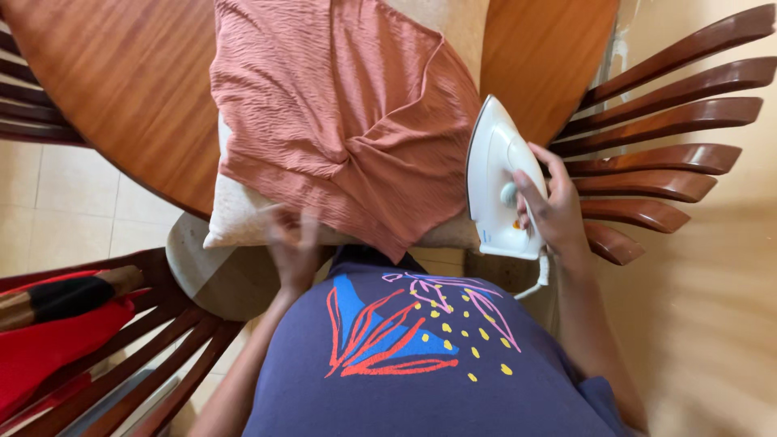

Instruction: The person places a pink top on a cushion and irons it using a white iron. They smooth the fabric with their hands and move the iron across the garment repeatedly, adjusting the cloth as needed.

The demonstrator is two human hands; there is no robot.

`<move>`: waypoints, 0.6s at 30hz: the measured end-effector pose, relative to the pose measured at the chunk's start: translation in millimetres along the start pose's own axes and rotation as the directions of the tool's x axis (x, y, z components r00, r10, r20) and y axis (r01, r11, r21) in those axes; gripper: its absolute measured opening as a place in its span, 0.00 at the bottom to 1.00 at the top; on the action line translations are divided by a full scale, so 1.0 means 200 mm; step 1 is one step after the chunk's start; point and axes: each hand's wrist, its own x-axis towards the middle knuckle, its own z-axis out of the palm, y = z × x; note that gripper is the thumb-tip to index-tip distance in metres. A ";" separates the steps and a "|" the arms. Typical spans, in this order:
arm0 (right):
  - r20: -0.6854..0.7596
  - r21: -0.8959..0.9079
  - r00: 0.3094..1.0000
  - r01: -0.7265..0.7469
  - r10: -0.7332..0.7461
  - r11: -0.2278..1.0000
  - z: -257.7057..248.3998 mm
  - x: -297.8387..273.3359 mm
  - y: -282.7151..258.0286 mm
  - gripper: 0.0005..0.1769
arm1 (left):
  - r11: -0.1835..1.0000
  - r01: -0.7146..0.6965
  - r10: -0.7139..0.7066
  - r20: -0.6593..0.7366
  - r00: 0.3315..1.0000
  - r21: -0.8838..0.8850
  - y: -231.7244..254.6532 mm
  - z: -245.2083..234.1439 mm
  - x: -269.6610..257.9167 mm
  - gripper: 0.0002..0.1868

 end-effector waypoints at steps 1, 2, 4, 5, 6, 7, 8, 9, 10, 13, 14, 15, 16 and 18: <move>0.029 0.013 1.000 0.001 -0.002 1.000 0.01 0.02 -0.01 0.36 | 0.986 0.122 -0.122 0.003 0.993 -0.112 -0.06 -0.01 0.01 0.20; 0.059 0.026 0.998 0.002 -0.003 1.000 0.02 0.04 -0.03 0.35 | 0.946 0.239 -0.241 0.017 0.970 -0.221 -0.13 -0.02 0.02 0.21; 0.112 0.015 0.994 0.017 -0.019 1.000 0.06 0.12 -0.08 0.35 | 0.855 0.294 -0.279 0.099 0.955 -0.428 -0.23 0.00 0.10 0.23; 0.137 -0.010 0.990 0.027 -0.026 1.000 0.08 0.16 -0.11 0.34 | 0.814 0.248 -0.201 0.146 0.969 -0.525 -0.28 0.03 0.15 0.25; 0.162 -0.034 0.986 0.038 -0.032 0.999 0.10 0.20 -0.13 0.34 | 0.760 0.206 -0.117 0.183 0.976 -0.617 -0.31 0.06 0.20 0.27; 0.179 -0.047 0.983 0.056 -0.047 0.997 0.12 0.24 -0.15 0.33 | 0.959 -0.269 0.269 -0.014 0.963 -0.092 -0.33 0.09 0.26 0.25; 0.196 -0.060 0.979 0.074 -0.061 0.995 0.14 0.27 -0.17 0.33 | 0.648 -0.574 0.641 0.048 0.766 0.500 -0.35 0.11 0.31 0.26; 0.216 -0.072 0.974 0.091 -0.073 0.993 0.17 0.29 -0.18 0.33 | 0.895 -0.356 0.410 -0.180 0.894 0.268 -0.36 0.09 0.35 0.25; 0.213 -0.080 0.975 0.087 -0.068 0.993 0.19 0.30 -0.19 0.33 | 0.993 -0.111 0.093 -0.318 0.944 -0.039 -0.38 0.06 0.40 0.25; 0.198 -0.106 0.978 0.090 -0.068 0.990 0.20 0.35 -0.23 0.33 | 0.956 0.054 -0.178 -0.424 0.888 -0.289 -0.40 -0.11 0.57 0.27; 0.198 -0.114 0.978 0.088 -0.064 0.990 0.19 0.35 -0.24 0.33 | 0.969 0.028 -0.142 -0.462 0.875 -0.245 -0.41 -0.22 0.64 0.27; 0.207 -0.124 0.977 0.072 -0.045 0.990 0.19 0.33 -0.22 0.33 | 0.981 0.018 -0.114 -0.503 0.857 -0.192 -0.44 -0.33 0.63 0.28; 0.208 -0.125 0.978 0.053 -0.026 0.991 0.19 0.30 -0.21 0.33 | 0.988 0.042 -0.110 -0.504 0.857 -0.146 -0.48 -0.41 0.62 0.30; 0.204 -0.127 0.979 0.024 0.002 0.992 0.18 0.27 -0.20 0.34 | 0.996 0.011 0.032 -0.499 0.866 0.084 -0.50 -0.52 0.58 0.26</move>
